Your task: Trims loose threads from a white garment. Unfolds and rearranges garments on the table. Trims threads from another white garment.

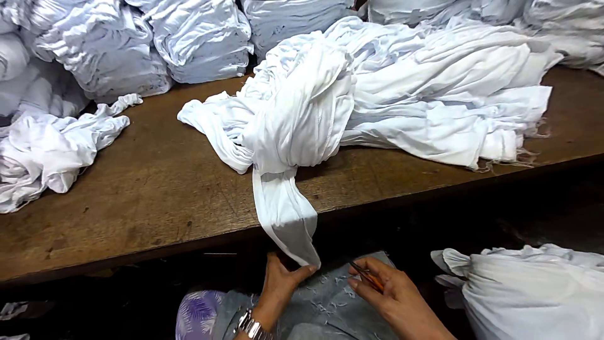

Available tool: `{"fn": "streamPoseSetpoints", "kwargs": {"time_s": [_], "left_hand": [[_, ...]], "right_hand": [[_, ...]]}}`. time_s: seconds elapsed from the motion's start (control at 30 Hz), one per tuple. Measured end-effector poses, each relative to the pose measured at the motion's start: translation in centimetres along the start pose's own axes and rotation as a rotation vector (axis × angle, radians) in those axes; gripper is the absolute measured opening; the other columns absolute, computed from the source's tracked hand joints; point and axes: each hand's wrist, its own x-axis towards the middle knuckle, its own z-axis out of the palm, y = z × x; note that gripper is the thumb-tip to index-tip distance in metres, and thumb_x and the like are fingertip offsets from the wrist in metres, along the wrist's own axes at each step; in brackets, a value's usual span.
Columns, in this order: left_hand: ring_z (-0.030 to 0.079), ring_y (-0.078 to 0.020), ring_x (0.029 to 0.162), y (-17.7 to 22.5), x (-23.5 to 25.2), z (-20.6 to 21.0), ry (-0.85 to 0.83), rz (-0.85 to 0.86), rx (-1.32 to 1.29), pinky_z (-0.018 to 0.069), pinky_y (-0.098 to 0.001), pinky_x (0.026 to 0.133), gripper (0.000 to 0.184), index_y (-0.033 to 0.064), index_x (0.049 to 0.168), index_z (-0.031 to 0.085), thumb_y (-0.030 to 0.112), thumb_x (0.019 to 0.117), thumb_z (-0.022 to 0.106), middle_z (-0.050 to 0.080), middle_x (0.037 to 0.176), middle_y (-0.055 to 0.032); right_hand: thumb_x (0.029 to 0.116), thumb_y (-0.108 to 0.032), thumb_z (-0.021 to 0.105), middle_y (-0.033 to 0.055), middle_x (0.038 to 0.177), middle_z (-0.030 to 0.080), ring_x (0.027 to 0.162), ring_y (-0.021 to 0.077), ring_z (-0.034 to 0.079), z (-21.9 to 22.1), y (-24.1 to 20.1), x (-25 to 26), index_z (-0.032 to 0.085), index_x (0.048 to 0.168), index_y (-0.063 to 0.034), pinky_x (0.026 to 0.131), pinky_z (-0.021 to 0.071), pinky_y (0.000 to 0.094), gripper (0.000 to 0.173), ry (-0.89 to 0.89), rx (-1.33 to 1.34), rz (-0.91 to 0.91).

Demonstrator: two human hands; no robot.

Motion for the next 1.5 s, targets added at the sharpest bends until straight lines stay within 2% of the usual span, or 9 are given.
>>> {"fn": "streamPoseSetpoints", "kwargs": {"time_s": [0.17, 0.4, 0.6, 0.77, 0.93, 1.07, 1.17, 1.33, 1.5], "left_hand": [[0.069, -0.0151, 0.11, -3.1, 2.8, 1.8, -0.132, -0.055, 0.28, 0.0537, -0.0384, 0.102, 0.053, 0.0036, 0.113, 0.073, 0.047, 0.0833, 0.081, 0.074, 0.111, -0.0086], [0.075, -0.0206, 0.084, -0.6, -3.2, 1.1, -0.347, -0.192, -0.154, 0.0643, -0.0391, 0.076, 0.017, -0.0039, 0.108, 0.069, 0.01, 0.0977, 0.066, 0.076, 0.095, -0.012], [0.075, -0.0234, 0.079, 4.9, -7.5, -2.2, -0.435, -0.088, -0.529, 0.0646, -0.0404, 0.067, 0.016, -0.0038, 0.114, 0.065, 0.003, 0.1011, 0.057, 0.075, 0.099, -0.0164], [0.075, -0.026, 0.08, 6.3, -9.8, -3.9, -0.344, -0.029, -0.56, 0.0644, -0.0419, 0.065, 0.022, -0.0051, 0.121, 0.061, 0.002, 0.1001, 0.059, 0.074, 0.102, -0.0192], [0.069, -0.0291, 0.106, 8.4, -12.0, -5.0, 0.017, 0.163, 0.083, 0.0654, -0.0434, 0.073, 0.086, -0.008, 0.15, 0.025, 0.019, 0.0885, 0.08, 0.061, 0.12, -0.0161], [0.069, -0.0205, 0.088, 10.1, -13.3, -5.0, -0.204, 0.37, 0.191, 0.0605, -0.0346, 0.066, 0.064, -0.0047, 0.138, 0.055, 0.025, 0.0883, 0.082, 0.067, 0.107, -0.0129], [0.069, -0.0203, 0.096, 10.1, -13.1, -3.7, -0.244, 0.497, 0.344, 0.0621, -0.0344, 0.075, 0.056, 0.0018, 0.13, 0.066, 0.029, 0.0841, 0.085, 0.067, 0.114, -0.0149], [0.071, -0.0188, 0.084, 9.8, -12.7, -2.8, -0.232, 0.574, 0.19, 0.0621, -0.0345, 0.077, 0.031, -0.009, 0.115, 0.065, 0.002, 0.0882, 0.076, 0.071, 0.1, -0.016], [0.068, -0.0179, 0.081, 9.3, -12.1, -3.3, -0.389, 0.455, -0.067, 0.0604, -0.0328, 0.071, 0.016, -0.0071, 0.104, 0.071, 0.002, 0.0912, 0.073, 0.069, 0.094, -0.0139]], "right_hand": [[0.0912, -0.019, 0.071, -0.0034, 0.067, 0.059, 0.054, 0.0081, 0.05, 1.7, -1.0, -0.5, 0.07, 0.107, -0.0089, 0.05, 0.043, 0.0275, 0.019, -0.093, 0.072, -0.067], [0.091, -0.02, 0.071, -0.0041, 0.067, 0.057, 0.053, 0.0068, 0.047, -1.3, 1.5, -1.6, 0.073, 0.105, -0.01, 0.049, 0.0407, 0.0256, 0.018, 0.002, 0.083, 0.045], [0.0889, -0.034, 0.08, -0.0001, 0.077, 0.068, 0.06, 0.0078, 0.058, -0.3, -0.4, -2.4, 0.072, 0.12, -0.0063, 0.054, 0.0495, 0.0267, 0.043, -0.26, 0.288, 0.153], [0.0885, -0.018, 0.08, -0.0029, 0.064, 0.061, 0.048, 0.0025, 0.047, -0.1, -2.4, -2.7, 0.071, 0.085, -0.0089, 0.042, 0.0362, 0.0211, 0.013, -0.399, 0.53, 0.226], [0.0967, -0.014, 0.069, -0.0048, 0.06, 0.055, 0.045, 0.0019, 0.041, -0.8, -4.9, -3.5, 0.067, 0.086, -0.0115, 0.041, 0.0334, 0.0202, 0.011, -0.299, 0.639, 0.244], [0.1041, -0.015, 0.059, -0.0046, 0.064, 0.054, 0.051, 0.0035, 0.046, -0.2, -6.2, -4.4, 0.065, 0.091, -0.0072, 0.046, 0.0374, 0.0218, 0.017, -0.373, 0.607, 0.109], [0.1071, -0.015, 0.055, -0.0003, 0.064, 0.056, 0.053, 0.0056, 0.049, 0.6, -6.8, -4.8, 0.064, 0.091, -0.0007, 0.049, 0.0406, 0.0234, 0.024, -0.393, 0.477, -0.064], [0.1049, -0.017, 0.06, -0.0013, 0.066, 0.059, 0.055, 0.0031, 0.051, 0.4, -6.6, -5.0, 0.066, 0.086, -0.0016, 0.051, 0.0429, 0.0216, 0.025, -0.215, 0.435, -0.103], [0.1036, -0.018, 0.062, -0.0058, 0.062, 0.055, 0.047, 0.0004, 0.043, -0.8, -6.3, -4.9, 0.064, 0.082, -0.0114, 0.042, 0.0354, 0.0184, 0.022, -0.191, 0.777, 0.102]]}}
